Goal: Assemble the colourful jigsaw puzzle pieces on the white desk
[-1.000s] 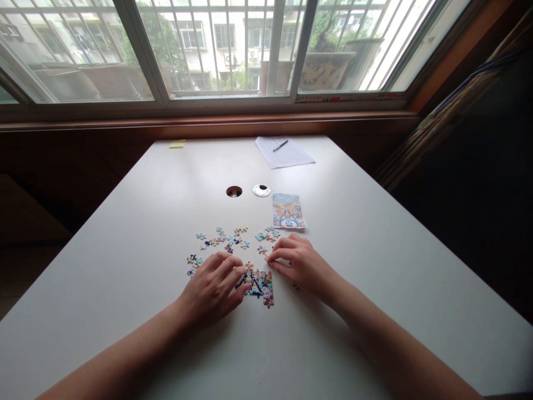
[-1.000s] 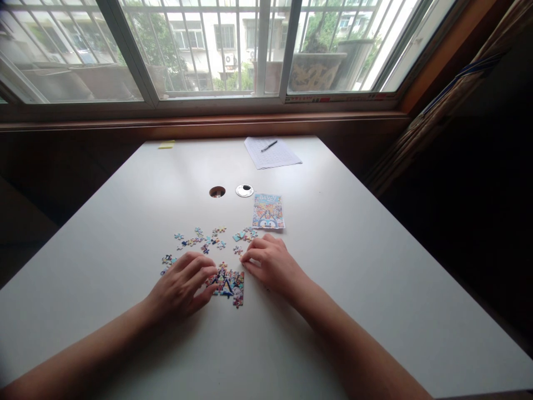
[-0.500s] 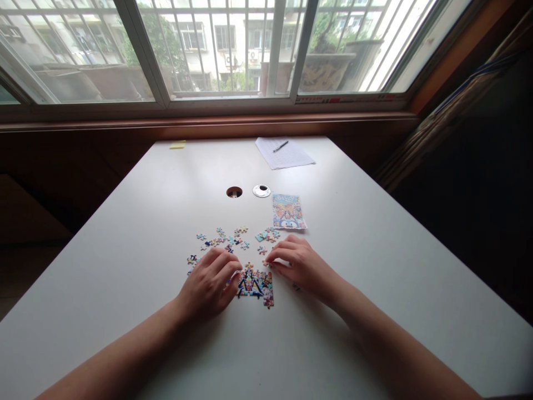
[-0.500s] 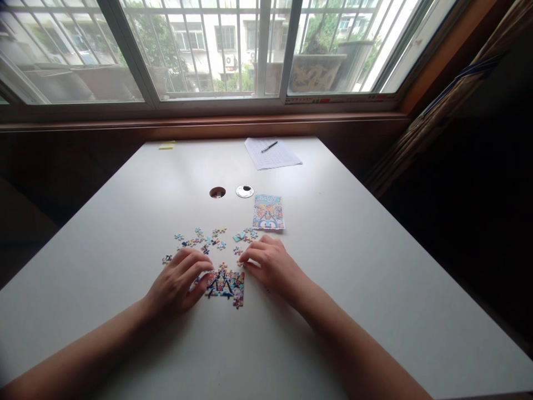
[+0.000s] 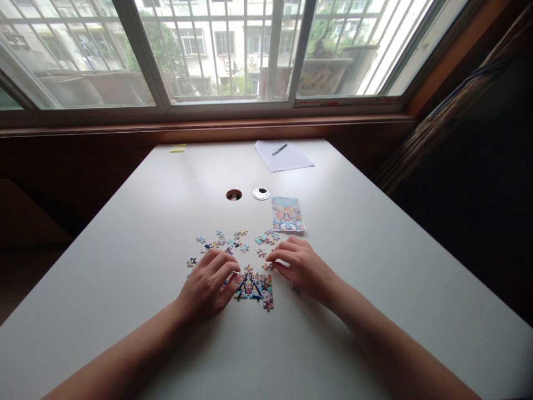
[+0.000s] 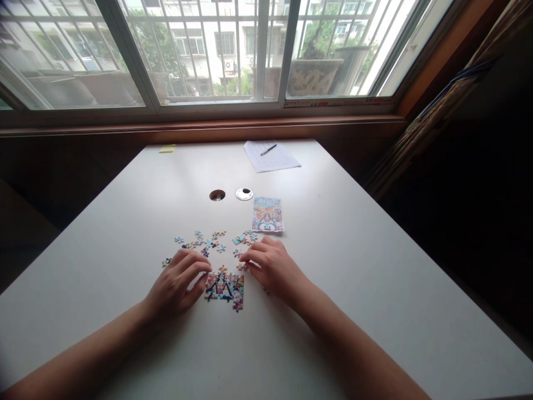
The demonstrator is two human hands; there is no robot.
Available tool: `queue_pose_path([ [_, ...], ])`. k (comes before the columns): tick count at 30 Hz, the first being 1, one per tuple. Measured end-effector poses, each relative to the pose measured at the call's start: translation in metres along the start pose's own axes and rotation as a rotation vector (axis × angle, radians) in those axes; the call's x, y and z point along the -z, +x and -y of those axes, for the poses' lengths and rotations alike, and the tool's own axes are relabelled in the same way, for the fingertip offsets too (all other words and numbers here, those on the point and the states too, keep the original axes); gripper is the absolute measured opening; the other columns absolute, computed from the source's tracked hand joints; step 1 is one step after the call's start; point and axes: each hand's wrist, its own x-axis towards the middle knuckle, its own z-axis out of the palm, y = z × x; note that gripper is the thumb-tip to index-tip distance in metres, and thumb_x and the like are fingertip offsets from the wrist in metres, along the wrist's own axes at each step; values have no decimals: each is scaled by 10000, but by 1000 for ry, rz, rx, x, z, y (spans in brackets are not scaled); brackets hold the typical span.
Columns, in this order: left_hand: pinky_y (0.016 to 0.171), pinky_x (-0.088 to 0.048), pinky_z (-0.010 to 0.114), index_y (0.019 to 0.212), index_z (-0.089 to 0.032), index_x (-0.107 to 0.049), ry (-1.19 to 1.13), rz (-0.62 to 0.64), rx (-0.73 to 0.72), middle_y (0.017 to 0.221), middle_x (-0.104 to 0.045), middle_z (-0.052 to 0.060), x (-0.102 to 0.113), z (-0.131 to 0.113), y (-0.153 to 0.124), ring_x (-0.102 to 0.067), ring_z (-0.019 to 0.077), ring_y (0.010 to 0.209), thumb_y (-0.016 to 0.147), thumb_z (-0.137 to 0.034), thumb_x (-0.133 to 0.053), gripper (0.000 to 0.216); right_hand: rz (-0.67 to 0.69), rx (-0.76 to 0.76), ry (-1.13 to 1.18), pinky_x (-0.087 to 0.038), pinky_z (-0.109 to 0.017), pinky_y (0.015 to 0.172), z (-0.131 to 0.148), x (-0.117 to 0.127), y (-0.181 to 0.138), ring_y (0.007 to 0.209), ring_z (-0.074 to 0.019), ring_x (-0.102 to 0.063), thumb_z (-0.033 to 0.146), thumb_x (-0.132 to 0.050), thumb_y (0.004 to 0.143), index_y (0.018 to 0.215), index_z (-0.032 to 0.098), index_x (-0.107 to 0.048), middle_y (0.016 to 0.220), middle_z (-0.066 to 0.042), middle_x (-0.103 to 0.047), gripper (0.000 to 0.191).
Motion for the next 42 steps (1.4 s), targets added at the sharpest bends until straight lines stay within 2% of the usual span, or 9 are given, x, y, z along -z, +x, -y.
queue_pose_path([
  [8, 883, -499, 388, 951, -191, -619, -11, -7, 27, 965, -647, 67, 0, 2, 0, -534, 225, 983, 933, -124, -545, 101, 17, -26, -16, -409, -346, 793, 1, 2, 1, 825, -196, -568, 259, -706, 926, 935, 258, -780, 881, -42, -691, 75],
  [18, 898, -490, 409, 997, -191, -644, -9, 8, 27, 990, -644, 73, -2, 4, -2, -513, 235, 1006, 931, -127, -551, 130, 50, -46, -24, -381, -332, 768, 2, 2, 1, 811, -185, -547, 234, -744, 892, 902, 282, -786, 869, -27, -681, 65],
  [42, 901, -472, 381, 1023, -199, -653, -32, 7, 30, 977, -638, 66, -2, 4, -1, -512, 235, 1001, 917, -101, -562, 170, 63, -43, -29, -337, -324, 762, -1, 1, -1, 808, -179, -538, 245, -753, 888, 937, 306, -786, 851, -12, -691, 85],
])
